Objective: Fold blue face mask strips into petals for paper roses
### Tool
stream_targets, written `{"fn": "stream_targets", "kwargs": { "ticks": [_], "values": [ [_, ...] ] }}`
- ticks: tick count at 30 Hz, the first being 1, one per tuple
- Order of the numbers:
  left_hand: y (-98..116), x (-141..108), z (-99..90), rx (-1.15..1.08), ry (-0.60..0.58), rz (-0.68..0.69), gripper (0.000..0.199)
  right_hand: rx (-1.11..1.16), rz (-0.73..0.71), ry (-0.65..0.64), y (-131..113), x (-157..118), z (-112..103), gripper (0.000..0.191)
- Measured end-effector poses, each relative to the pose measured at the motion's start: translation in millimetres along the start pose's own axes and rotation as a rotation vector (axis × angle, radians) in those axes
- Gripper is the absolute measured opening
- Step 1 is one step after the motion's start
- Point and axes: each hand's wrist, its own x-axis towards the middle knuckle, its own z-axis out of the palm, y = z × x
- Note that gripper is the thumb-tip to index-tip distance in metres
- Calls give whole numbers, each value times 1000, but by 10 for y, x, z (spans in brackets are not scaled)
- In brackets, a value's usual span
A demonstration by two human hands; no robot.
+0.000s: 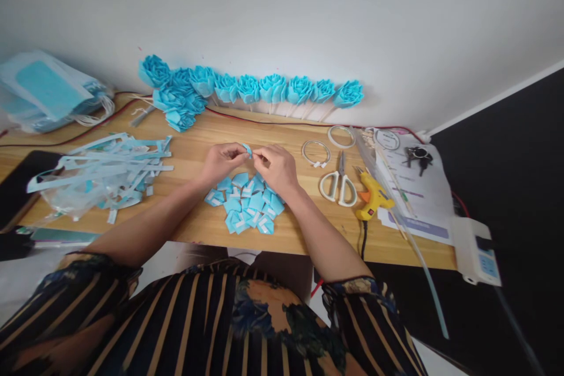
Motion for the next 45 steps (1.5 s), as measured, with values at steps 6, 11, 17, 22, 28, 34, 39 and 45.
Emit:
{"fn": "stream_targets", "kwargs": {
  "ticks": [6, 11, 17, 22, 28, 34, 39, 45],
  "values": [
    [-19, 5, -3, -6, 3, 10, 16, 4, -5, 5, 12, -5, 7, 16],
    [-23, 4, -6, 8, 1, 6, 16, 6, 7, 6, 15, -5, 11, 16],
    [-22, 9, 3, 3, 5, 20, 16, 22, 4, 8, 24, -9, 16, 17],
    [-7, 12, 7, -10, 6, 19, 17, 26, 22, 2, 22, -9, 16, 18],
    [14, 19, 2, -43, 12, -9, 16, 92, 59, -10, 3, 1, -7, 20],
    [78, -5, -30, -114, -13, -50, 18, 355, 258, 48, 81, 41, -48, 24],
    [93, -17, -56, -167, -69, -93, 20, 767, 392, -140, 120, 62, -66, 54],
    [55, 13, -50, -121, -18, -86, 16, 840, 402, -143, 71, 56, -81, 47]
  ]
}}
